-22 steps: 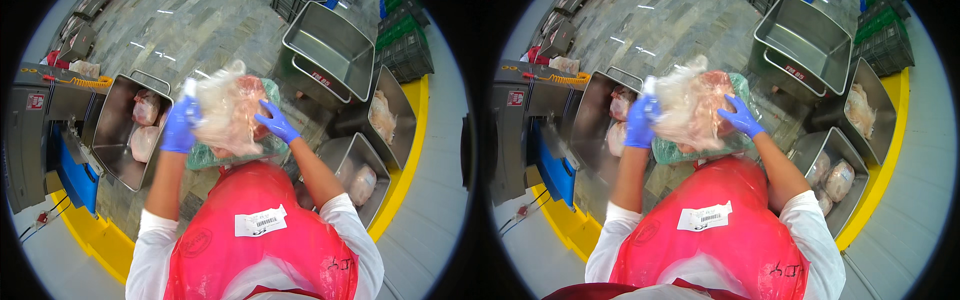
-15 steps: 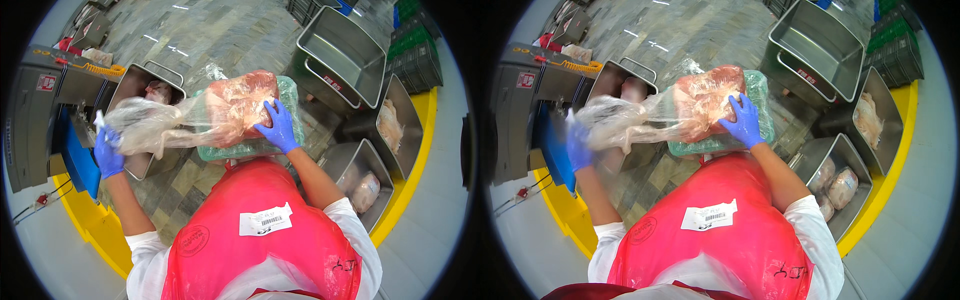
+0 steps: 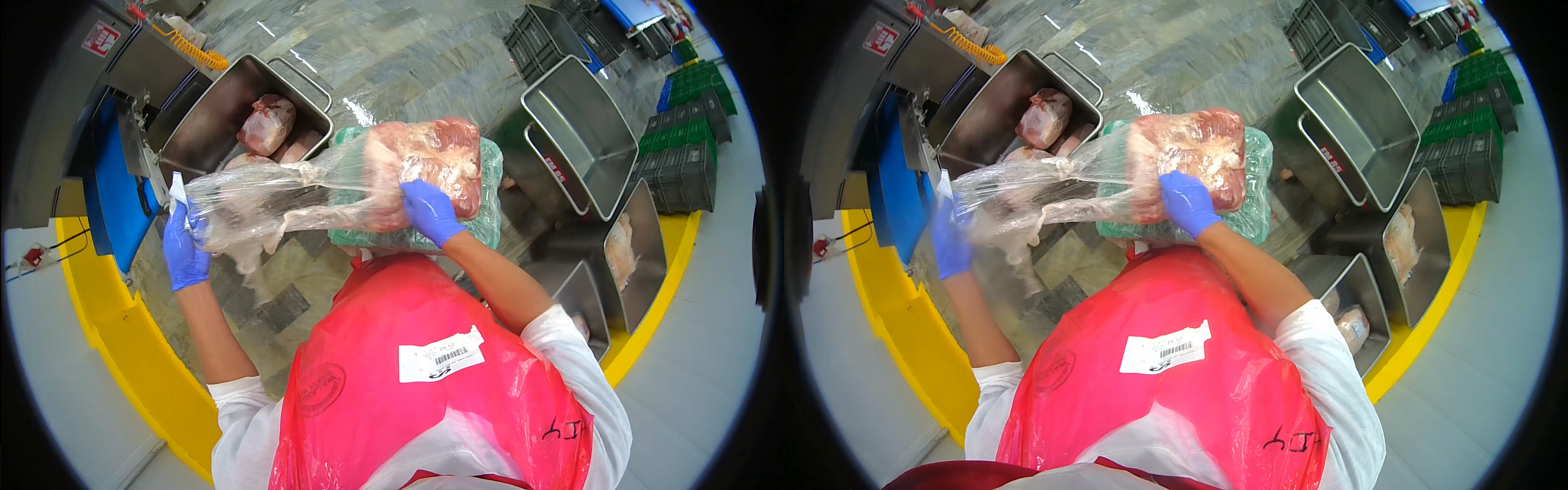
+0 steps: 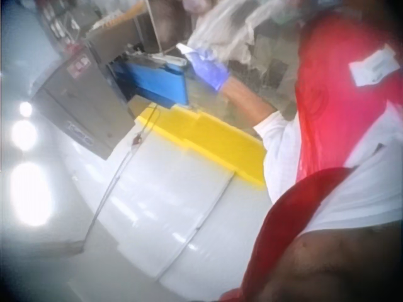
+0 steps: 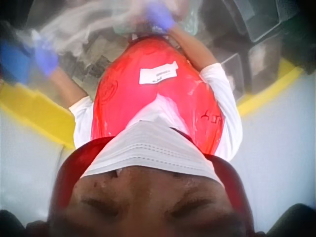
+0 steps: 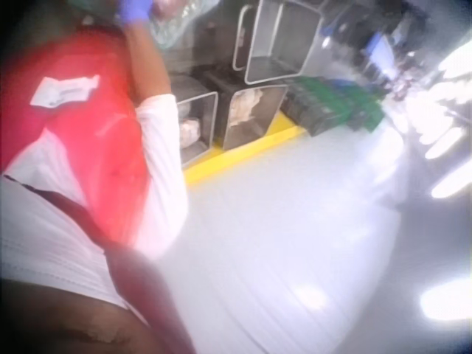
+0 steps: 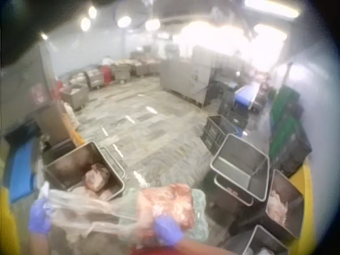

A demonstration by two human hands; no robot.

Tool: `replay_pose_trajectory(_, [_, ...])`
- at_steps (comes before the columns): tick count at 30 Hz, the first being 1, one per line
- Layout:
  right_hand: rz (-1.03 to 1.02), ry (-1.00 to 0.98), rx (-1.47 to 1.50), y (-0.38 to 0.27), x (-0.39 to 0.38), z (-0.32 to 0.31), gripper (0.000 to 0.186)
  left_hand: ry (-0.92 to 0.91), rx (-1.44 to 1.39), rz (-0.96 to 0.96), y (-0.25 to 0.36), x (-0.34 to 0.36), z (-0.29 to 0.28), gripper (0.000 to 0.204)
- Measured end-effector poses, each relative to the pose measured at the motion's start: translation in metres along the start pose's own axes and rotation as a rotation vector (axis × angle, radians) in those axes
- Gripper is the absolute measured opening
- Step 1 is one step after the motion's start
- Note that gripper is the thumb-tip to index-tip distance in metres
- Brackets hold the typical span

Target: The person removes a large piece of raw meat from a plastic bag, places it on a green cutting board, and uses a knife to trim fat and connective tissue from the meat. The trimmed pieces are placed into a metal bin.

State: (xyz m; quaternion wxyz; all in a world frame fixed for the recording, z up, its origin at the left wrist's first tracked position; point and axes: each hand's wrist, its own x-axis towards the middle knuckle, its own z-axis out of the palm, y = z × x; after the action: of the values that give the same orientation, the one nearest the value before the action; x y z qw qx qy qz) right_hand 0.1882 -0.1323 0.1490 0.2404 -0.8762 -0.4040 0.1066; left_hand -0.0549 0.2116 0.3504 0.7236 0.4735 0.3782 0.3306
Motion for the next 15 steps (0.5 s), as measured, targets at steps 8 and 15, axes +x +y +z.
replay_pose_trajectory(8, [-0.114,0.011,-0.047,-0.006,0.112,-0.134,0.020,-0.080,0.229,0.042,-0.086,0.025,-0.038,0.032])
replay_pose_trajectory(15, [-0.003,0.369,-0.054,0.040,0.173,-0.187,0.020,0.061,0.251,0.126,-0.078,0.036,-0.042,0.026])
